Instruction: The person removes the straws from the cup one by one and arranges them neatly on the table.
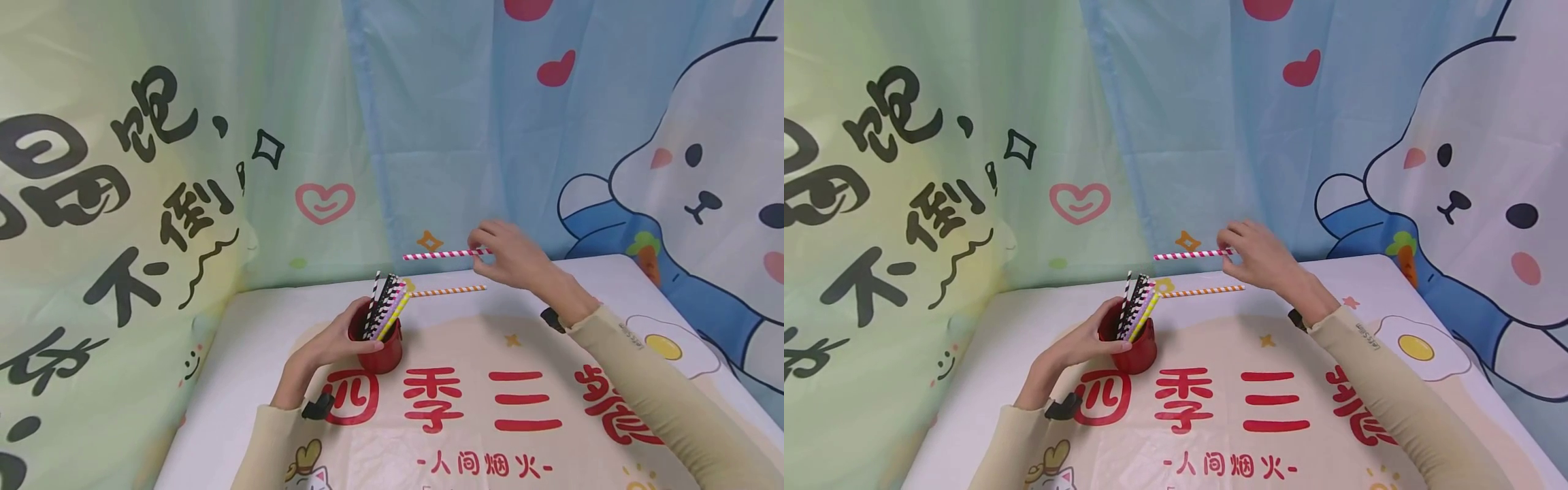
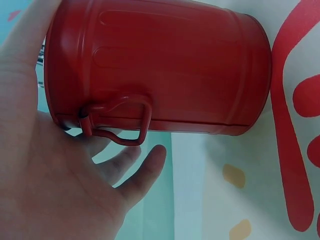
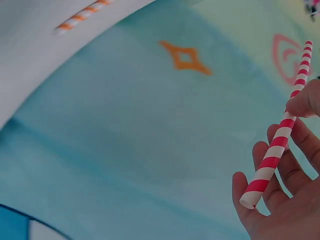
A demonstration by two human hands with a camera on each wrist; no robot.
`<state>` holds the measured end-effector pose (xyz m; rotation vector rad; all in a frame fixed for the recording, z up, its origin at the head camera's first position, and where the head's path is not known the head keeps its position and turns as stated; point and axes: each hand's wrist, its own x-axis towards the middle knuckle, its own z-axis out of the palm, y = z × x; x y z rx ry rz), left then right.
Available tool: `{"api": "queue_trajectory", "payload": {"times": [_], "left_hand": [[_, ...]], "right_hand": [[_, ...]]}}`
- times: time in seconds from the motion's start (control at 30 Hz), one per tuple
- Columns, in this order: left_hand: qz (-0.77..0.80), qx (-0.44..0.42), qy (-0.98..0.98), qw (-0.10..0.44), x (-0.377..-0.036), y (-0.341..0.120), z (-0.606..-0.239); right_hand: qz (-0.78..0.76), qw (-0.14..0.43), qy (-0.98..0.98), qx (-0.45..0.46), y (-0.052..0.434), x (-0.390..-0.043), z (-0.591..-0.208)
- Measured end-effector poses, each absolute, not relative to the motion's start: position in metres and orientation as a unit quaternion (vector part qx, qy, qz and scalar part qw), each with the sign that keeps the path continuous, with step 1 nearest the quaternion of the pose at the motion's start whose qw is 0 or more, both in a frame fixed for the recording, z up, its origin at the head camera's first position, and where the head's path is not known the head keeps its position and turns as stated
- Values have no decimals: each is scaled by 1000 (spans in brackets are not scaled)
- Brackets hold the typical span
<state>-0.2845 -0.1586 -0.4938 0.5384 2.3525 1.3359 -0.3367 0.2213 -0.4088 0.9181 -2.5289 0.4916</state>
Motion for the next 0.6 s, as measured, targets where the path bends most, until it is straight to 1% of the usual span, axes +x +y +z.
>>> {"api": "queue_trajectory", "payload": {"times": [0.17, 0.27, 0.43, 0.6], "left_hand": [[473, 187, 840, 191, -285, -159, -494], [475, 186, 838, 193, -285, -159, -494], [475, 187, 838, 191, -285, -159, -494], [473, 181, 841, 192, -285, -159, -493]], "right_hand": [[158, 179, -927, 289, 239, -347, -430], [142, 158, -932, 293, 241, -351, -448], [132, 122, -933, 312, 229, -348, -473], [117, 83, -942, 303, 210, -347, -499]]}}
